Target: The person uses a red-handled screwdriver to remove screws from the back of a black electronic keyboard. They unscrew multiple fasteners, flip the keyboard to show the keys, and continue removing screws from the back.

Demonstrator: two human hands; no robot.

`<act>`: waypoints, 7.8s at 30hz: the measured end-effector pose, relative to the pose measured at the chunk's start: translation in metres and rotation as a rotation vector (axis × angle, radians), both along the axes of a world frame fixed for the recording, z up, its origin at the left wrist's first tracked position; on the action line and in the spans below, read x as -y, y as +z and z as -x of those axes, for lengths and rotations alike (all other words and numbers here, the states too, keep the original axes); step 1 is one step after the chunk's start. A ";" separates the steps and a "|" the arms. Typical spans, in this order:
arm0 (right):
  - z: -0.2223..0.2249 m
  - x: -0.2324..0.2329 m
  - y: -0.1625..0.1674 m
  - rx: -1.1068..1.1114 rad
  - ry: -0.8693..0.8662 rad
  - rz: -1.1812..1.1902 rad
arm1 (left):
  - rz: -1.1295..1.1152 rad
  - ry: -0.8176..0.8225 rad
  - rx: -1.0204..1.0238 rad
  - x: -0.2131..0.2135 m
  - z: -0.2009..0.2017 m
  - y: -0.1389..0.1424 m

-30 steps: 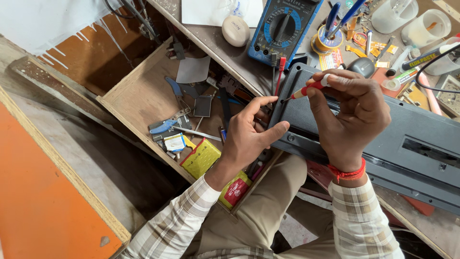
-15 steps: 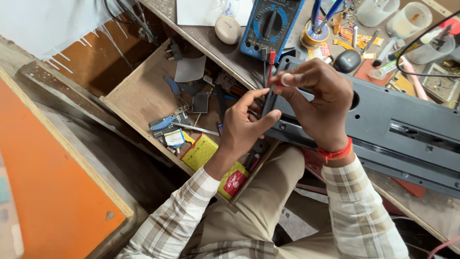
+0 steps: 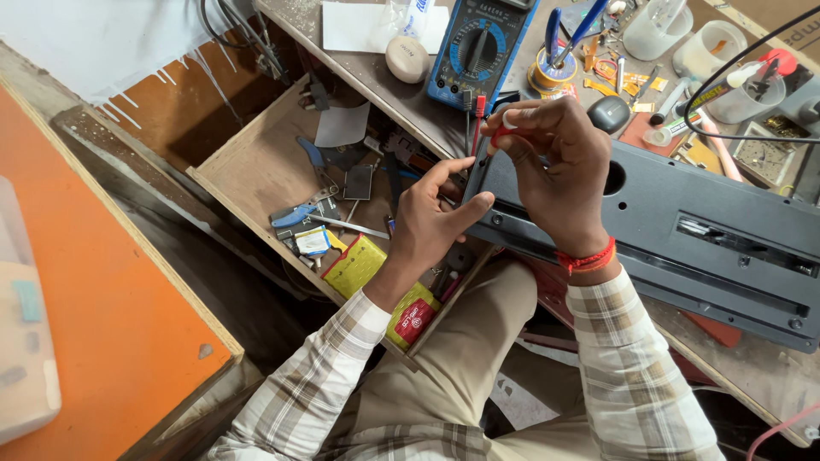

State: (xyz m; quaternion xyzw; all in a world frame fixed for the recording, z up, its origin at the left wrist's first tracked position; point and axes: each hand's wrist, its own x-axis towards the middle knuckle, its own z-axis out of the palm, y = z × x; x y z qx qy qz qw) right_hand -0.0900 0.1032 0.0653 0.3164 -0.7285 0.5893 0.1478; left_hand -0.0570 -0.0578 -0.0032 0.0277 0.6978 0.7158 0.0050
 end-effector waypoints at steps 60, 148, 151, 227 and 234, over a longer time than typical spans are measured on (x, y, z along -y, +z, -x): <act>0.009 -0.003 -0.021 -0.015 -0.159 0.101 | 0.035 0.016 -0.021 -0.003 0.003 -0.005; 0.000 0.014 0.001 -0.261 -0.177 -0.197 | -0.029 -0.024 -0.044 0.000 0.003 -0.009; 0.001 0.012 0.002 -0.347 -0.275 -0.237 | -0.038 -0.028 -0.038 0.000 0.003 -0.009; -0.009 0.018 0.015 -0.217 -0.210 -0.113 | -0.032 -0.026 -0.047 -0.001 0.004 -0.011; -0.007 0.019 0.015 -0.230 -0.335 -0.175 | -0.061 -0.032 -0.023 -0.001 0.004 -0.008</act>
